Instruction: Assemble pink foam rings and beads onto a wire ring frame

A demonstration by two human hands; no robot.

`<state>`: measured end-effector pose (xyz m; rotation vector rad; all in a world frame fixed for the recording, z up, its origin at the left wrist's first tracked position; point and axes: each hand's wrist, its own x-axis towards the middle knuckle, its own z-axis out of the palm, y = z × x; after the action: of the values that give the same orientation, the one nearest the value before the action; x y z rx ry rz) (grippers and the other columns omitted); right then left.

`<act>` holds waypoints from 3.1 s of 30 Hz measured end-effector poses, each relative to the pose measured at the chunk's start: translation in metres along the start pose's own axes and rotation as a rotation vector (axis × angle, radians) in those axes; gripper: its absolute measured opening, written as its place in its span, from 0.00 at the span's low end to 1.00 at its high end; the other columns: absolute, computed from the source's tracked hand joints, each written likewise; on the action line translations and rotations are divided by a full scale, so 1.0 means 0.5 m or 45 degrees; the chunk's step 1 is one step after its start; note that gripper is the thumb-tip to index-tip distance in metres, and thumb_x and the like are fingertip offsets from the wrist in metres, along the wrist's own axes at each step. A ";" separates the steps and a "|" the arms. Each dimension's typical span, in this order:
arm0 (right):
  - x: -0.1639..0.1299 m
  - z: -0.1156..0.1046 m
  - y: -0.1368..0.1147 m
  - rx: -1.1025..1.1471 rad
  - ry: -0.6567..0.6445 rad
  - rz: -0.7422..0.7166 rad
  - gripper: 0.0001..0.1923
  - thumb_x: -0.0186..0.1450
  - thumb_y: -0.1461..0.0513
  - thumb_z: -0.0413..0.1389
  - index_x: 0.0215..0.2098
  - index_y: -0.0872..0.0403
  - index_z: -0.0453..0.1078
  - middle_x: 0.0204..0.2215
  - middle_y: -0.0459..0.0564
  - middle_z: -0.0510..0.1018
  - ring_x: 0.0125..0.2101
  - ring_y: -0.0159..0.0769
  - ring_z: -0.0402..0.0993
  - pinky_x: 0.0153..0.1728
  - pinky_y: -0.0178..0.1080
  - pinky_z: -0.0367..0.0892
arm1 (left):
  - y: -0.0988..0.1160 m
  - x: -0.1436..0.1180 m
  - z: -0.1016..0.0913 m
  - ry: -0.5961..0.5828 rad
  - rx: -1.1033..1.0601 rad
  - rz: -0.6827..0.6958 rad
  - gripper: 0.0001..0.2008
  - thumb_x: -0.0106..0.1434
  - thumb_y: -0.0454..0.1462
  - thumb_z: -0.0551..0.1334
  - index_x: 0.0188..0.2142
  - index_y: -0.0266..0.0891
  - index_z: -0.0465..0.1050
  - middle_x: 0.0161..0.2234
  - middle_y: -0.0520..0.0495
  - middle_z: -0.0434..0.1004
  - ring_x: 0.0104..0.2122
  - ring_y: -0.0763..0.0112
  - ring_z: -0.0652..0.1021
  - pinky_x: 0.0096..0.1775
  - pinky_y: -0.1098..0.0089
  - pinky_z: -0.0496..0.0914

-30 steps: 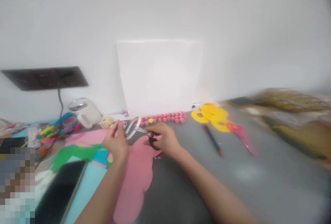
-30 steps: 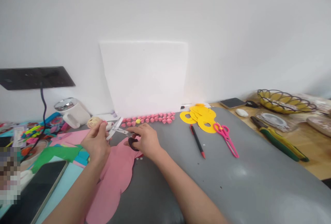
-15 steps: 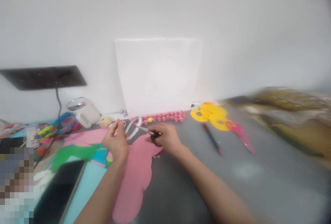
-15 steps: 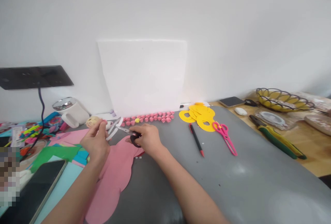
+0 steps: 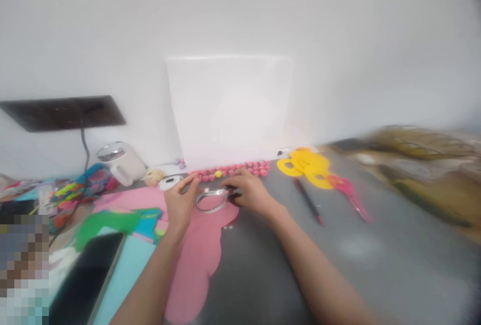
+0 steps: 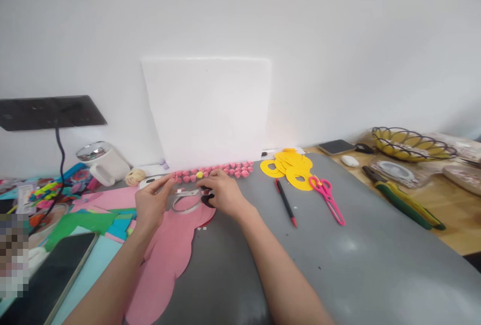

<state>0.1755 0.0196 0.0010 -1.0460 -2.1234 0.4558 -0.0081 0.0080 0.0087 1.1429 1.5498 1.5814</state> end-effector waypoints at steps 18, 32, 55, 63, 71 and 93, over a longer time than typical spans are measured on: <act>-0.004 -0.006 -0.003 -0.040 -0.195 0.174 0.21 0.47 0.72 0.53 0.37 0.50 0.75 0.26 0.46 0.74 0.32 0.34 0.65 0.29 0.31 0.58 | 0.022 -0.021 0.001 -0.052 0.048 0.292 0.15 0.50 0.44 0.65 0.36 0.39 0.78 0.26 0.47 0.79 0.18 0.71 0.75 0.24 0.70 0.71; -0.004 -0.014 0.003 0.078 -0.304 0.304 0.20 0.45 0.72 0.51 0.34 0.52 0.75 0.25 0.43 0.77 0.26 0.31 0.69 0.25 0.30 0.58 | 0.021 -0.033 0.006 -0.046 -0.029 0.431 0.11 0.51 0.41 0.65 0.34 0.40 0.78 0.34 0.46 0.78 0.19 0.73 0.76 0.24 0.72 0.70; -0.011 -0.050 -0.027 0.226 -0.286 0.201 0.06 0.54 0.68 0.56 0.29 0.54 0.74 0.27 0.46 0.78 0.29 0.33 0.73 0.32 0.34 0.65 | 0.019 -0.016 0.005 -0.383 -0.328 -0.198 0.19 0.45 0.42 0.69 0.36 0.33 0.77 0.40 0.36 0.78 0.27 0.61 0.80 0.13 0.78 0.60; 0.006 -0.013 -0.034 0.557 0.017 0.247 0.05 0.55 0.63 0.58 0.29 0.56 0.75 0.27 0.47 0.79 0.28 0.32 0.74 0.33 0.34 0.69 | 0.018 -0.018 0.006 -0.447 -0.289 -0.218 0.20 0.45 0.43 0.69 0.36 0.34 0.77 0.39 0.37 0.79 0.29 0.58 0.80 0.14 0.76 0.62; 0.003 -0.001 -0.033 0.541 0.052 0.218 0.02 0.55 0.65 0.58 0.26 0.56 0.73 0.22 0.45 0.76 0.23 0.29 0.71 0.28 0.32 0.68 | 0.013 -0.018 0.007 -0.475 -0.282 -0.217 0.21 0.46 0.43 0.69 0.38 0.33 0.76 0.38 0.37 0.78 0.30 0.56 0.80 0.15 0.76 0.63; 0.006 -0.021 -0.043 0.777 0.011 0.184 0.07 0.58 0.59 0.56 0.26 0.55 0.67 0.31 0.48 0.74 0.30 0.31 0.71 0.26 0.31 0.67 | 0.004 -0.016 0.004 -0.553 -0.190 -0.111 0.19 0.50 0.43 0.67 0.40 0.36 0.77 0.38 0.42 0.80 0.38 0.59 0.78 0.30 0.68 0.74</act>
<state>0.1704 0.0091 0.0222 -0.8335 -1.7264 1.0833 -0.0026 0.0015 0.0094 1.2193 1.1610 1.2633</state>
